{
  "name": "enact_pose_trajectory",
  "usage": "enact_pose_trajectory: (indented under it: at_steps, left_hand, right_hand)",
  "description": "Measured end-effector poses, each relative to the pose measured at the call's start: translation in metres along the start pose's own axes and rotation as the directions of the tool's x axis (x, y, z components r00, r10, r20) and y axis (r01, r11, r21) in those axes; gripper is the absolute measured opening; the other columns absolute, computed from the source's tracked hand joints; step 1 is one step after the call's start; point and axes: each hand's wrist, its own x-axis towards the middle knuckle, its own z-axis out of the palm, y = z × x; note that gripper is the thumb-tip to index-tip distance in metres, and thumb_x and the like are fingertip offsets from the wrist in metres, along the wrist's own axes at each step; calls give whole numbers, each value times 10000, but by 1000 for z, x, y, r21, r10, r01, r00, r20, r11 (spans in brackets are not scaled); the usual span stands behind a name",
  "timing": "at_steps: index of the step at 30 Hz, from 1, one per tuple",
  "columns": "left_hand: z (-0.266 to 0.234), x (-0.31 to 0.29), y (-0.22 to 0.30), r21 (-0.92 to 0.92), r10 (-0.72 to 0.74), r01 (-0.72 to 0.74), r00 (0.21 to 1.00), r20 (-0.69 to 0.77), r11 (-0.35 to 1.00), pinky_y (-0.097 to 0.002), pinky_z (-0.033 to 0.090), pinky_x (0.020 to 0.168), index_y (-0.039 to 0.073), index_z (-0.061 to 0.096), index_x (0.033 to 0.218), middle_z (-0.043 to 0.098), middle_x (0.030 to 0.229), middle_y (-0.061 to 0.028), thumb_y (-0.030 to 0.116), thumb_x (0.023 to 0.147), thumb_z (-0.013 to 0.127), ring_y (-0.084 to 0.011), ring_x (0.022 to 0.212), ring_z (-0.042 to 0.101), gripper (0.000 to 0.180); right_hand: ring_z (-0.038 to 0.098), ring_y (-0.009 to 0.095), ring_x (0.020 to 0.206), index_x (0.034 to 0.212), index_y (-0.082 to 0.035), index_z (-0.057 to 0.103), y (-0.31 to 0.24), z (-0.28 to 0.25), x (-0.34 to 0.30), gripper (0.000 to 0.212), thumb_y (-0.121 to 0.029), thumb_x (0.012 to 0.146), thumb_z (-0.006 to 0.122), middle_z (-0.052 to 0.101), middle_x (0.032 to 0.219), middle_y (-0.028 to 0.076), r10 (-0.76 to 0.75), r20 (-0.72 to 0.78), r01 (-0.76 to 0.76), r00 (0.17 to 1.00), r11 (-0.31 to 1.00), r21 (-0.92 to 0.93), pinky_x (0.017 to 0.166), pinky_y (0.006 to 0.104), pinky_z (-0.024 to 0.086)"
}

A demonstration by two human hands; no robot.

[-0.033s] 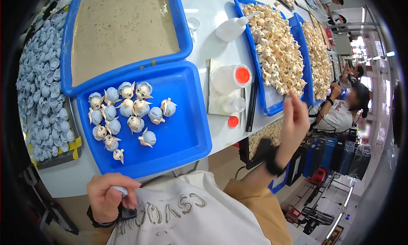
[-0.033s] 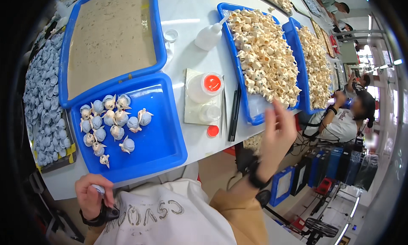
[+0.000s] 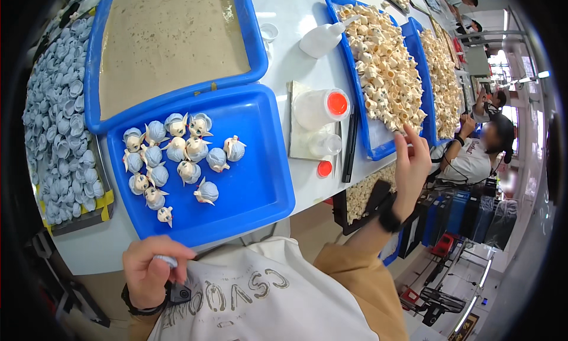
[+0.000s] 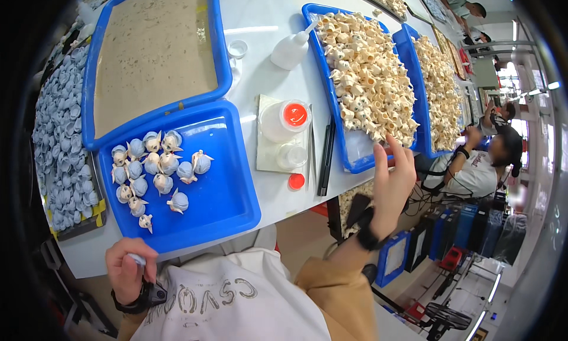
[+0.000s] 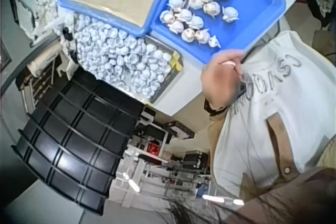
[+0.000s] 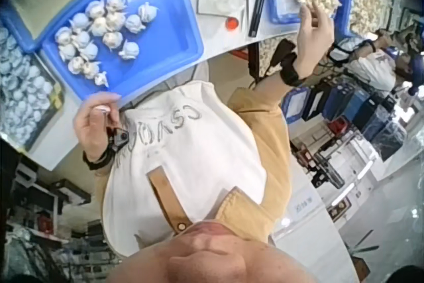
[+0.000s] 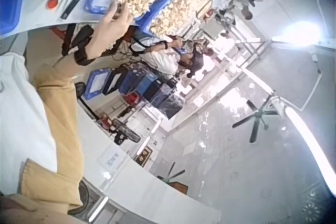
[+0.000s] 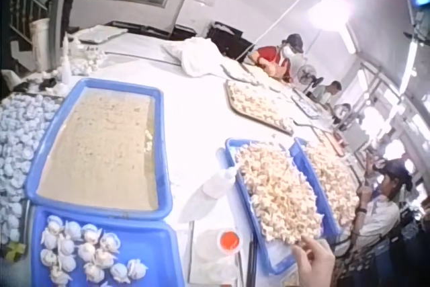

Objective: The person assembles small decorative figures by hand. They pick up a light blue base and a beige component, apply a small amount of adhesive from a squeeze bottle, and press the parts together. The completed figures are placed into a blue tray.

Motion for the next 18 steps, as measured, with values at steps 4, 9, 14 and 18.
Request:
enact_pose_trajectory:
  at_steps: [4,9,14,18]
  left_hand:
    - [6,5,-2,56,-11,17,994,-105,998,-203,306,468,-42,542,912,498,702,-53,361,901,384,-77,534,437,433]
    - [6,3,2,-124,-87,61,972,-220,990,-216,338,523,-46,495,1021,482,734,-52,362,851,320,-89,612,437,476]
    - [1,-2,7,-84,-151,144,985,-83,986,-210,341,540,-42,502,1043,495,788,-63,320,820,357,-95,631,432,449]
    - [8,16,8,51,-74,62,957,282,997,-227,387,562,-21,515,1012,495,794,-71,326,799,512,-121,664,470,408]
  right_hand:
    - [563,181,666,879,1,618,82,10,31,216,-141,725,673,575,758,95,67,-99,-93,993,953,-288,619,281,439]
    - [528,137,601,817,14,595,69,17,23,169,-125,740,656,554,724,64,31,-212,-82,977,968,-236,564,253,422]
    - [369,61,593,781,4,532,-18,15,-13,116,-96,816,580,445,670,-12,89,-264,-19,960,967,256,524,189,287]
    - [522,157,539,729,-22,586,-105,50,-38,113,-51,636,643,557,712,82,-756,-191,561,625,265,784,465,261,380]
